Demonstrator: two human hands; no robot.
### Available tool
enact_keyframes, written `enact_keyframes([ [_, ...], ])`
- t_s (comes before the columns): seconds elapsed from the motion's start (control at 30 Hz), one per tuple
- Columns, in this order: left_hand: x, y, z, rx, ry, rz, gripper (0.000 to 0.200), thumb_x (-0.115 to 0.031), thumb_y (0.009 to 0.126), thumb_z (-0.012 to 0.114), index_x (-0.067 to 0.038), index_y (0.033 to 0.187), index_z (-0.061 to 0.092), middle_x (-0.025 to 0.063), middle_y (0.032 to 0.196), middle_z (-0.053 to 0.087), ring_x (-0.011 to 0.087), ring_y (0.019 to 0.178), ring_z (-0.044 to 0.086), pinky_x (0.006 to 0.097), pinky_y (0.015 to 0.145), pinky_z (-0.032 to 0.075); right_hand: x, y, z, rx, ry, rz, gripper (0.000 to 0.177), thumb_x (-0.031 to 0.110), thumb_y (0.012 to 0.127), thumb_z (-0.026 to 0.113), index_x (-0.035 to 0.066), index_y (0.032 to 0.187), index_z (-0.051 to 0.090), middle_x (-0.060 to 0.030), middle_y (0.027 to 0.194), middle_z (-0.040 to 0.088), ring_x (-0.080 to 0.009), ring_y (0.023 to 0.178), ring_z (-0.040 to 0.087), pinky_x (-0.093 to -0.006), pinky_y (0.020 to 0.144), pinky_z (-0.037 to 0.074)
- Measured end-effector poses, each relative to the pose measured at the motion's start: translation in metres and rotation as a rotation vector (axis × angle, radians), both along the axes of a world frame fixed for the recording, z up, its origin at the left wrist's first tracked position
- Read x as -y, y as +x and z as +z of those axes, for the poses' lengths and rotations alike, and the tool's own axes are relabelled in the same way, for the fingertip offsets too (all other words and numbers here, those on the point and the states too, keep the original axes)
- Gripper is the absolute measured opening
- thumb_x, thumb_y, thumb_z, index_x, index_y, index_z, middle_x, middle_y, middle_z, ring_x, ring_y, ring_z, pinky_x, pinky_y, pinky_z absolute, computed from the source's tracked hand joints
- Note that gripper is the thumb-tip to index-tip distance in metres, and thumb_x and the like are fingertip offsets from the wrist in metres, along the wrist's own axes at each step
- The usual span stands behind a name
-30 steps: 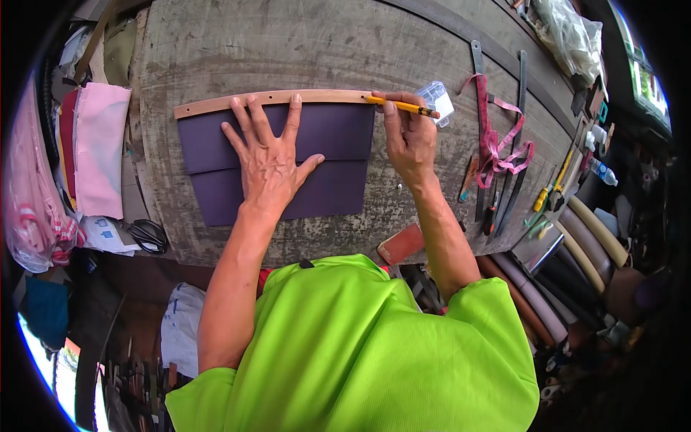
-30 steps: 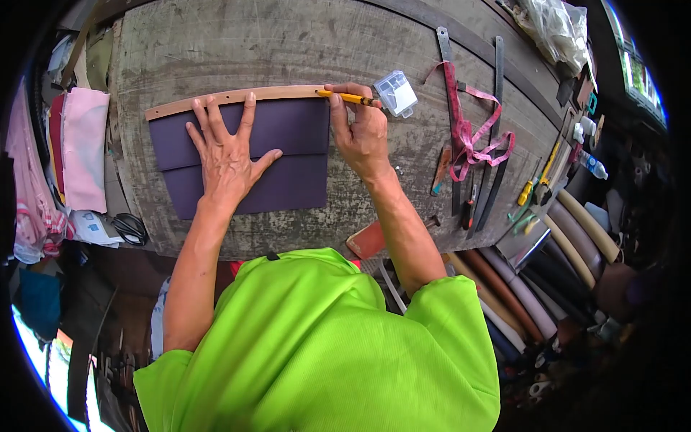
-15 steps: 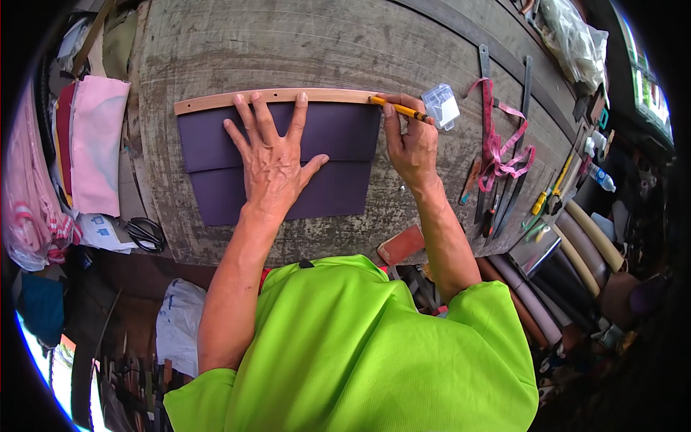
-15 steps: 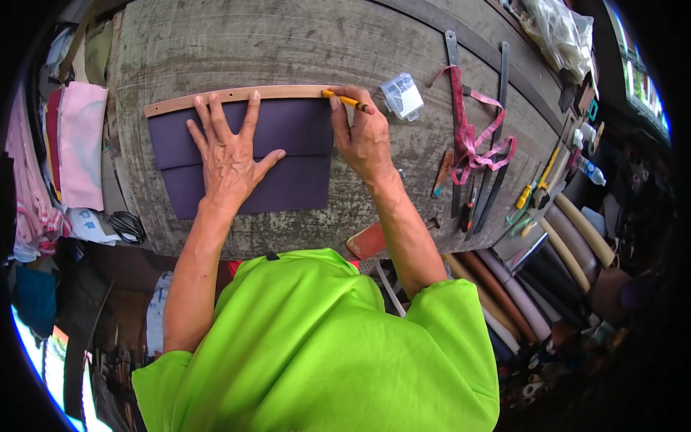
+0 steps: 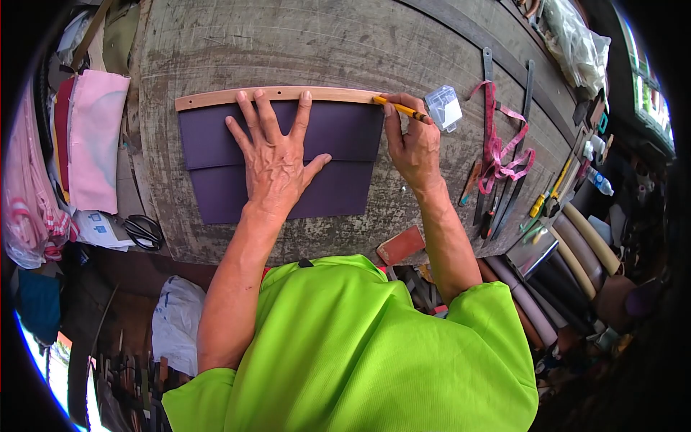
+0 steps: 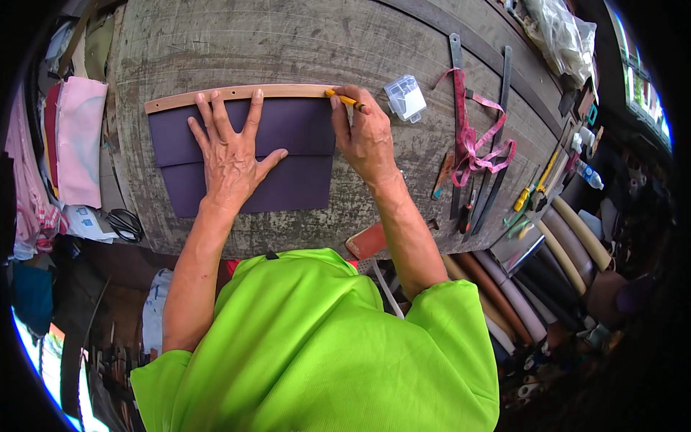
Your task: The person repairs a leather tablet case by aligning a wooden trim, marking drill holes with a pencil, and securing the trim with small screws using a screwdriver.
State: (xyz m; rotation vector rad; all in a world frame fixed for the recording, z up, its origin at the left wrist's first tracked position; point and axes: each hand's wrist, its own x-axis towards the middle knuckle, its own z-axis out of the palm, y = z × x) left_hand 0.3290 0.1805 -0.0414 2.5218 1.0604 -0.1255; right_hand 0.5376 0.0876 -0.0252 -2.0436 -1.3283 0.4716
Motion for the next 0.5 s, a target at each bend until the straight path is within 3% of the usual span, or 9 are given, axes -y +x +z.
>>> enact_keyframes([
  [0.33, 0.000, 0.000, -0.001, 0.016, -0.015, 0.009, 0.110, -0.057, 0.076, 0.083, -0.029, 0.164, 0.023, 0.0316, 0.160, 0.003, 0.0594, 0.150, -0.001, 0.0807, 0.112, 0.018, -0.009, -0.001, -0.009, 0.111, 0.098, 0.025, 0.019, -0.003, 0.091, 0.070, -0.002, 0.106, 0.059, -0.0160, 0.091, 0.066, -0.0321, 0.078, 0.068, -0.0400, 0.068, 0.054],
  [0.43, 0.000, -0.002, -0.003, 0.012, 0.010, -0.023, 0.114, -0.062, 0.076, 0.080, -0.025, 0.165, 0.018, 0.0372, 0.159, 0.000, 0.0642, 0.148, 0.000, 0.0827, 0.109, 0.020, -0.011, -0.004, -0.009, 0.121, 0.127, 0.009, 0.018, -0.003, 0.090, 0.070, -0.002, 0.104, 0.060, -0.0152, 0.089, 0.067, -0.0320, 0.077, 0.068, -0.0399, 0.067, 0.054],
  [0.5, 0.000, -0.001, -0.003, 0.024, -0.011, 0.001, 0.111, -0.058, 0.076, 0.082, -0.028, 0.164, 0.022, 0.0339, 0.160, 0.001, 0.0613, 0.149, -0.002, 0.0817, 0.111, 0.018, -0.011, -0.005, -0.009, 0.116, 0.150, -0.005, 0.017, -0.003, 0.090, 0.070, -0.002, 0.103, 0.060, -0.0151, 0.089, 0.068, -0.0321, 0.076, 0.068, -0.0400, 0.065, 0.054],
])
